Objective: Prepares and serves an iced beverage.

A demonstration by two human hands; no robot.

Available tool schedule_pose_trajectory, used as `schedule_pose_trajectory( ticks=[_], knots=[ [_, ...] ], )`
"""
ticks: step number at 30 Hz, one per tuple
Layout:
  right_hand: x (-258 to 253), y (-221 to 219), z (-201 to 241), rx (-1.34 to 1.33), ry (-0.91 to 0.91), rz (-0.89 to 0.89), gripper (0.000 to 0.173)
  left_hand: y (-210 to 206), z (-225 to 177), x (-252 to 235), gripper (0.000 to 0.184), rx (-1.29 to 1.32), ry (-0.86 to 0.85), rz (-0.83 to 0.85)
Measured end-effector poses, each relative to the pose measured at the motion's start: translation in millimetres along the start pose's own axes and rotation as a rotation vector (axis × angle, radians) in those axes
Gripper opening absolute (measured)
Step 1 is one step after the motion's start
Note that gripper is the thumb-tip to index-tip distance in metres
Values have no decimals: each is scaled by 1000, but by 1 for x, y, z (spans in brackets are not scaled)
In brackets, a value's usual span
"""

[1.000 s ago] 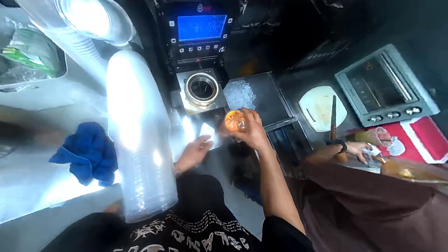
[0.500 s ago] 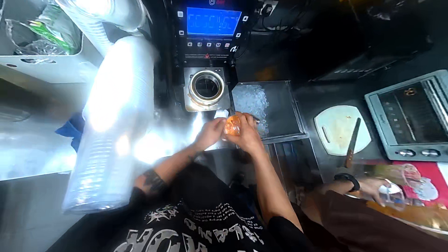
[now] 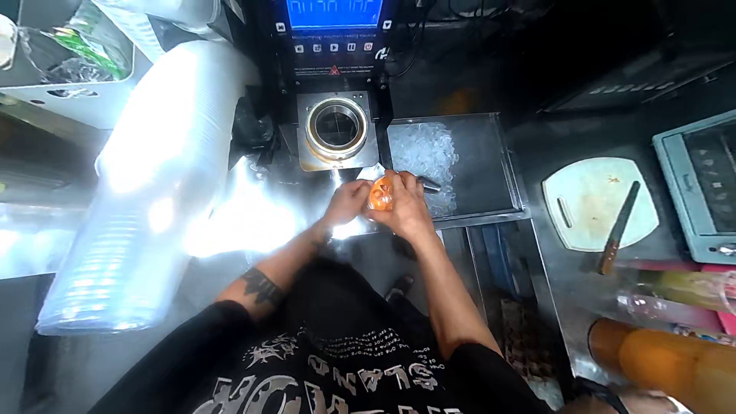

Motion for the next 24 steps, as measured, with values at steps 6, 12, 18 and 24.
schedule_pose_trajectory(
  ticks=[6, 12, 18, 24],
  knots=[
    [11, 6, -1, -118, 201, -80, 113, 10, 12, 8, 40, 36, -61, -13],
    [42, -46, -73, -637, 12, -130, 144, 51, 21, 90, 27, 1, -162, -150],
    [36, -101, -81, -946, 16, -105, 133, 61, 14, 149, 27, 146, -38, -288],
    [11, -115, -77, -934, 89, -261, 135, 56, 1, 172, 48, 171, -17, -347]
  ],
)
Point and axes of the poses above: each hand's wrist, its own x-axis away from the middle knuckle, its own y-axis out of the back of the hand, z = x × y, the point moved 6 cm from there along -x, towards the middle knuckle, and after that the axes turned 3 degrees about z, right-handed, at the moved point
